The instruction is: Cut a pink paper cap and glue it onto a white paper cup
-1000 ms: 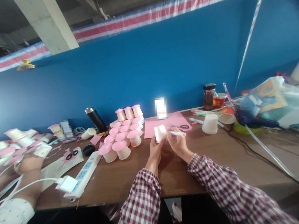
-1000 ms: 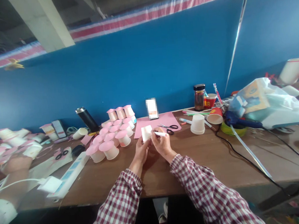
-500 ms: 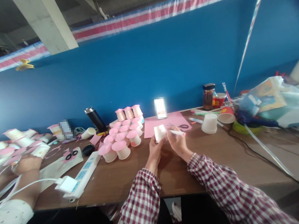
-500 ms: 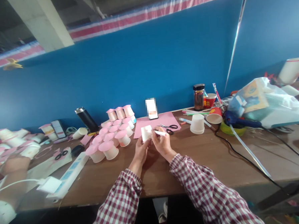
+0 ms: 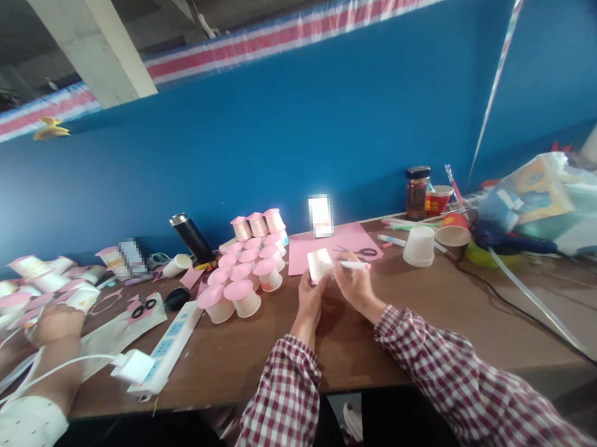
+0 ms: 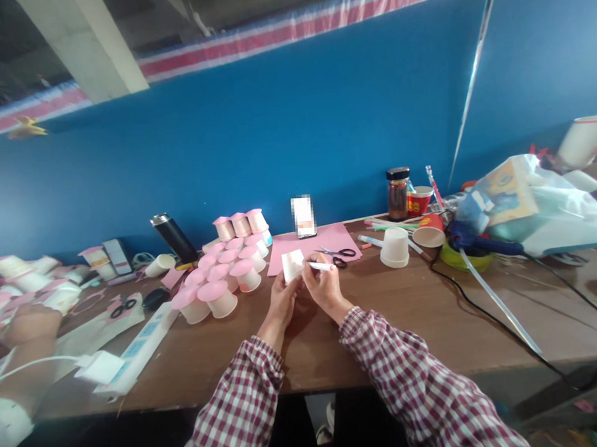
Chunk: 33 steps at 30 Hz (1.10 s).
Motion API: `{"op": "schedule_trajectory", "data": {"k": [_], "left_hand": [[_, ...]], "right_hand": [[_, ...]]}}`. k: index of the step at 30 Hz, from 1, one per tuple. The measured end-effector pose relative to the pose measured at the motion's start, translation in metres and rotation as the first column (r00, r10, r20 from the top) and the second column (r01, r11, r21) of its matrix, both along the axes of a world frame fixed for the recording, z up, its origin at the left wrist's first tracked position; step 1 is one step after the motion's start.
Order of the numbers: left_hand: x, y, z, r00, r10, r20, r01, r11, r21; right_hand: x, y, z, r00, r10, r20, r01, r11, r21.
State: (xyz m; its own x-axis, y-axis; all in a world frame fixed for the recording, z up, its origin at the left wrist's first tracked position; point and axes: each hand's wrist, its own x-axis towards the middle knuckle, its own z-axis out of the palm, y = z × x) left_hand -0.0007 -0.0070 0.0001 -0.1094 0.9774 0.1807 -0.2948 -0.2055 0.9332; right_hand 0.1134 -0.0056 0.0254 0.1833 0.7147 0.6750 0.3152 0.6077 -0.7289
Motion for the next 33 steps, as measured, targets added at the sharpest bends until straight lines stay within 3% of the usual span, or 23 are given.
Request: {"op": "schedule_trajectory", "data": {"k": [9,19,33], "left_hand": [[0.000,-0.002,0.000,1.000,-0.020,-0.003,0.020,1.000,0.012],[0.002,0.002,0.000,1.000,-0.010,0.022,0.010,1.000,-0.009],[0.001,0.003,-0.004,1.000,-0.003,0.010,0.003,1.000,0.005]], "right_hand": [[-0.004,-0.002,-0.001,1.000,0.025,-0.014,-0.024,1.000,0.019],[-0.002,-0.009,0.006,0.995,-0.016,0.100,0.008,0.997,0.075],[-0.001,-0.009,0.008,0.991,-0.061,0.119,0.051,0.995,0.088]]}}
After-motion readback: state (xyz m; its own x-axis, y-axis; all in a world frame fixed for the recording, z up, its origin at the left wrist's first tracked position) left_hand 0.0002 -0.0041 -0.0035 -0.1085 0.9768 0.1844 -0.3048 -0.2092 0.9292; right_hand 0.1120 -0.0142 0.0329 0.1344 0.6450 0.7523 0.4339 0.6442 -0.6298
